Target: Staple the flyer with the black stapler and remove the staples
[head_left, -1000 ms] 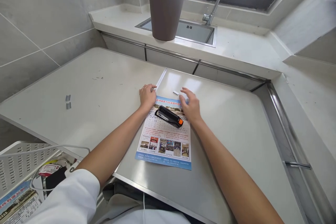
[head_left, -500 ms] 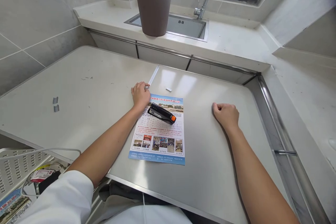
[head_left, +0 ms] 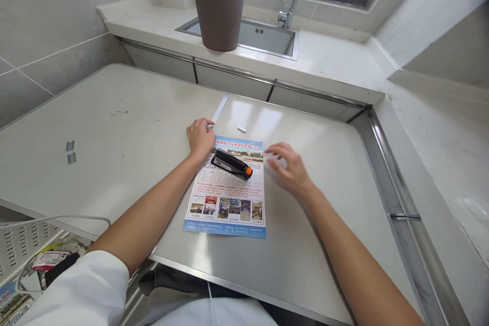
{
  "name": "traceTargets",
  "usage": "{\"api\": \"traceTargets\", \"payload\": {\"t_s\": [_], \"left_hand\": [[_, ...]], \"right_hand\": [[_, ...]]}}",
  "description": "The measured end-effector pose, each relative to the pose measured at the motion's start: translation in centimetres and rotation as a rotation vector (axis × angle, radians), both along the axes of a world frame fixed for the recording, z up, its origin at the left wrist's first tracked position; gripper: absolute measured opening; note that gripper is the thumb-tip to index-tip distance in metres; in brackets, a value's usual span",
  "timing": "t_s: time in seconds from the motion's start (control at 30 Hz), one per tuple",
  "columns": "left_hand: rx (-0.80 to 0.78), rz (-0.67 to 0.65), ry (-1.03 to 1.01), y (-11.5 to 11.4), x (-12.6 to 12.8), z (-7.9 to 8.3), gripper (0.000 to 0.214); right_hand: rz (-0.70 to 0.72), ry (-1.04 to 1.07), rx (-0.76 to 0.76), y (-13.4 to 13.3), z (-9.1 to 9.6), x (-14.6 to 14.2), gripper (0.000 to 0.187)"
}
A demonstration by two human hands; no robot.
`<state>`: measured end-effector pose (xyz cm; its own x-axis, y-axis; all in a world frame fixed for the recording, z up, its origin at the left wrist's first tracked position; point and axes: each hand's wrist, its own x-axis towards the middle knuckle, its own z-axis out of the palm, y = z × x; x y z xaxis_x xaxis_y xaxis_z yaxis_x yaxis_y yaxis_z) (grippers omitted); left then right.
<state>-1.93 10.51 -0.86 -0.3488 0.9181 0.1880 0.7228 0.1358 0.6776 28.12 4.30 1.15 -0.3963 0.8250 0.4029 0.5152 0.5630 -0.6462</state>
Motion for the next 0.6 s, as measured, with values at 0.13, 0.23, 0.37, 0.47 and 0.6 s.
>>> {"api": "traceTargets", "payload": {"t_s": [0.13,0.23,0.37,0.47,0.6], "left_hand": [[0.007,0.002,-0.017,0.2,-0.2,-0.1,0.031],[0.004,-0.002,-0.018,0.4,-0.3,-0.2,0.030],[-0.003,-0.007,-0.005,0.6,-0.5,-0.3,0.033],[0.000,-0.015,-0.001,0.6,-0.5,-0.3,0.034],[0.000,-0.019,0.006,0.4,-0.4,-0.4,0.034]], "right_hand": [[0.207,-0.115,-0.052,-2.3,0.3,-5.7,0.056],[0.169,-0.212,-0.065,-2.7,-0.4,-7.3,0.044],[0.120,-0.271,-0.082,-2.5,-0.6,-6.8,0.012],[0.138,-0.284,-0.103,-2.9,0.0,-4.8,0.012],[0.102,-0.304,-0.156,-4.2,0.7,-0.2,0.014]]}}
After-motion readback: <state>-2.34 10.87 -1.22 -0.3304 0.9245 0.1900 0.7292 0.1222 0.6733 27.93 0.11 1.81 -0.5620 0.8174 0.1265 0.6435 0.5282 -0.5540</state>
